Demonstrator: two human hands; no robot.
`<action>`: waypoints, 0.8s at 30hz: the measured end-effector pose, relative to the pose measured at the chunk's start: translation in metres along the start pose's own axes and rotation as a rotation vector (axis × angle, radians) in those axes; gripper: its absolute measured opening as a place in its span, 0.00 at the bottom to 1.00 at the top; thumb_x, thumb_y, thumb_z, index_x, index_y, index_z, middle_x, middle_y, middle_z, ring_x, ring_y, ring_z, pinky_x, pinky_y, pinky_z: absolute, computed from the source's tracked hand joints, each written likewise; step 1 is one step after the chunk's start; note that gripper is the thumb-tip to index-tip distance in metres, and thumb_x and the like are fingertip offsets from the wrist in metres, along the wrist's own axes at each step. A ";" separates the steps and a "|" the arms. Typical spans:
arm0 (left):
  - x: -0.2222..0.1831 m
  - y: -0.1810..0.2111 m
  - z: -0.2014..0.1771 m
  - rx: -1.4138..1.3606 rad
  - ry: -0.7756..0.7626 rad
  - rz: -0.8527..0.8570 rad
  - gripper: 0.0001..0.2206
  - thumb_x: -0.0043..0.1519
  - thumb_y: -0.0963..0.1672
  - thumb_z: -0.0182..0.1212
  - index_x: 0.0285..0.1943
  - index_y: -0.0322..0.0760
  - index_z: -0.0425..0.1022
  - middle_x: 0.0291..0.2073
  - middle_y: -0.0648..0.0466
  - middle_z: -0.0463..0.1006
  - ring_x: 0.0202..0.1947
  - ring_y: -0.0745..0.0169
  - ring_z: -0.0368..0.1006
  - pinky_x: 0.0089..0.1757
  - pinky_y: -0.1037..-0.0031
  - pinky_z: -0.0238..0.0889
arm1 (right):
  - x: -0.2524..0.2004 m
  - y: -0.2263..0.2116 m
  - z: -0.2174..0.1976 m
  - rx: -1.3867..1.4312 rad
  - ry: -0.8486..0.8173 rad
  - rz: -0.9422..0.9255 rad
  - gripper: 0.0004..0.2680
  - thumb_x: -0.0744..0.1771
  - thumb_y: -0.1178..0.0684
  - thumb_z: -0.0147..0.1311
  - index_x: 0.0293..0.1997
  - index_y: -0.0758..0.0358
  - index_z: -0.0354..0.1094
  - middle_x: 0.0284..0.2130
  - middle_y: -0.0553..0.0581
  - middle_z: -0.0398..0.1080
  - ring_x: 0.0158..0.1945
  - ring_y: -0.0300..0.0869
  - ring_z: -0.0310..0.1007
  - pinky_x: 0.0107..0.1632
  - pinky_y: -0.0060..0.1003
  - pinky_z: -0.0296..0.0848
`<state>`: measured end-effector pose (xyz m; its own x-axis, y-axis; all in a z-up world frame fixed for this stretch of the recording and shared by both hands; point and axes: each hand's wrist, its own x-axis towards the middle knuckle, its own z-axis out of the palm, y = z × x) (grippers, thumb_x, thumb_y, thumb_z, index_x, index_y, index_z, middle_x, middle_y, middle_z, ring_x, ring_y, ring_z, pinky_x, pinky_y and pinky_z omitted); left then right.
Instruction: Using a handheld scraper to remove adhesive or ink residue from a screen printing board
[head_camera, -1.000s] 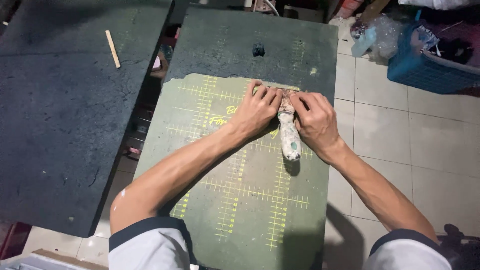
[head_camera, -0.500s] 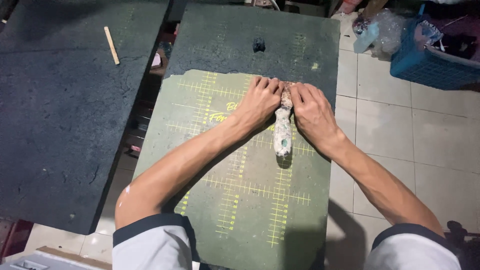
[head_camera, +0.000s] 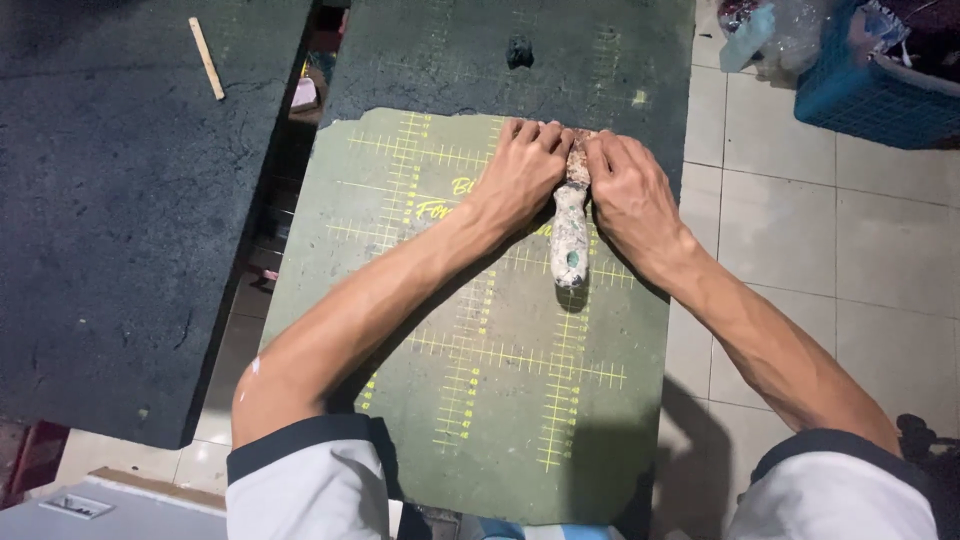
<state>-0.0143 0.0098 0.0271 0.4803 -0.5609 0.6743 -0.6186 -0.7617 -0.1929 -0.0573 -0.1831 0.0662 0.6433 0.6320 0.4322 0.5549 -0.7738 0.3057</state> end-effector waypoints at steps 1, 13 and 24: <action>-0.001 0.000 0.004 0.008 -0.001 -0.003 0.12 0.56 0.41 0.61 0.48 0.38 0.77 0.37 0.52 0.79 0.36 0.52 0.77 0.45 0.62 0.64 | -0.001 -0.001 0.000 0.002 -0.001 0.003 0.09 0.71 0.64 0.41 0.53 0.70 0.69 0.41 0.65 0.73 0.49 0.51 0.79 0.49 0.38 0.78; 0.019 -0.007 -0.052 -0.010 0.055 -0.014 0.11 0.59 0.41 0.59 0.50 0.37 0.76 0.39 0.50 0.78 0.40 0.51 0.78 0.47 0.63 0.66 | 0.018 -0.007 -0.017 -0.059 0.180 0.069 0.08 0.69 0.61 0.48 0.52 0.66 0.71 0.40 0.61 0.73 0.46 0.50 0.77 0.44 0.39 0.76; 0.006 -0.004 -0.040 -0.068 0.152 0.070 0.11 0.61 0.41 0.62 0.52 0.33 0.77 0.41 0.45 0.77 0.44 0.50 0.75 0.51 0.61 0.65 | -0.003 -0.007 -0.006 0.108 0.249 0.135 0.11 0.66 0.63 0.50 0.53 0.63 0.73 0.46 0.60 0.72 0.51 0.51 0.76 0.48 0.40 0.75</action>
<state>-0.0338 0.0225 0.0609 0.3380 -0.5525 0.7619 -0.6904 -0.6957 -0.1983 -0.0658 -0.1799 0.0677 0.5736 0.4832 0.6615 0.5344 -0.8327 0.1448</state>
